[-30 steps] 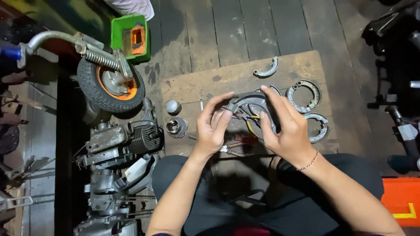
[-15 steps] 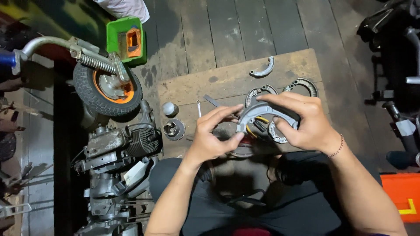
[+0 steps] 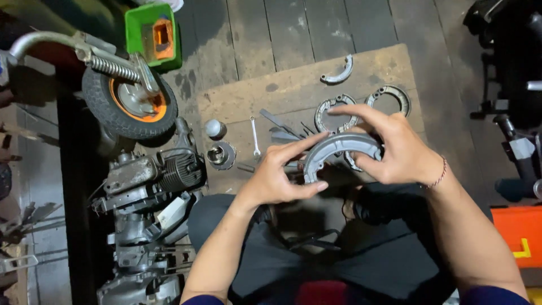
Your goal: The person sits on the floor and uses pliers to manipulate and assemble brake shoe components. They use a wire brush to clean the metal parts and a screwdriver to adjust small pieces, working with several brake shoes laid out on the wooden floor.
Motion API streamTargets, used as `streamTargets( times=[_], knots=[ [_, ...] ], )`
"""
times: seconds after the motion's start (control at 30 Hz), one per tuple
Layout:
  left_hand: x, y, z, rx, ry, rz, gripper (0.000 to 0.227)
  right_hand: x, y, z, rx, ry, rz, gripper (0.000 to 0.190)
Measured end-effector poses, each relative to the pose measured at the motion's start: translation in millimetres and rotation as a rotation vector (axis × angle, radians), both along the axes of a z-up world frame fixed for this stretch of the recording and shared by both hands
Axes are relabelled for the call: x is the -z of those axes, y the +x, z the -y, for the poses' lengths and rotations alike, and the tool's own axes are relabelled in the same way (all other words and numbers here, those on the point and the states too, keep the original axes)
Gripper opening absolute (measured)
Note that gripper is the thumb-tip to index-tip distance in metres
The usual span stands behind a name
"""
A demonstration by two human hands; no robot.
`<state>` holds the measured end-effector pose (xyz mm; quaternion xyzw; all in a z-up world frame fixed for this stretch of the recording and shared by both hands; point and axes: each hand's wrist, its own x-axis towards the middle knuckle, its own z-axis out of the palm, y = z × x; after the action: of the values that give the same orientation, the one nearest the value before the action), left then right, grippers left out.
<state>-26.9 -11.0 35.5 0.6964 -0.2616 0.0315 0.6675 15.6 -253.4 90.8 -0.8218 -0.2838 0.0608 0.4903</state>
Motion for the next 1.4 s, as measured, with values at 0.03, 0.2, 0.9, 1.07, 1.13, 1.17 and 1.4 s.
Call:
streamTargets(
  times=[0.03,0.2,0.9,1.07,1.13,1.17,1.4],
  knots=[
    [3,0,0,0.001,-0.002,-0.003,0.071,7,3,1,0.001,-0.002,-0.003,0.074],
    [17,-2,0,-0.072,0.023,-0.009,0.068,44,16,8,0.015,0.214,-0.087,0.082],
    [55,12,-7,-0.111,0.041,-0.825,0.066,82,21,-16,0.128,0.191,-0.294,0.031],
    [70,20,-2,-0.129,0.188,-0.738,0.059,76,20,-25,0.070,0.135,-0.276,0.034],
    [72,20,-2,-0.137,0.187,-0.721,0.058,80,21,-26,0.058,0.123,-0.281,0.037],
    [65,17,-1,-0.188,0.174,-0.721,0.056,83,21,-25,0.045,0.156,-0.286,0.056],
    [33,22,-18,-0.454,0.086,-0.732,0.062,147,12,-34,0.047,-0.285,-0.137,0.036]
  ],
)
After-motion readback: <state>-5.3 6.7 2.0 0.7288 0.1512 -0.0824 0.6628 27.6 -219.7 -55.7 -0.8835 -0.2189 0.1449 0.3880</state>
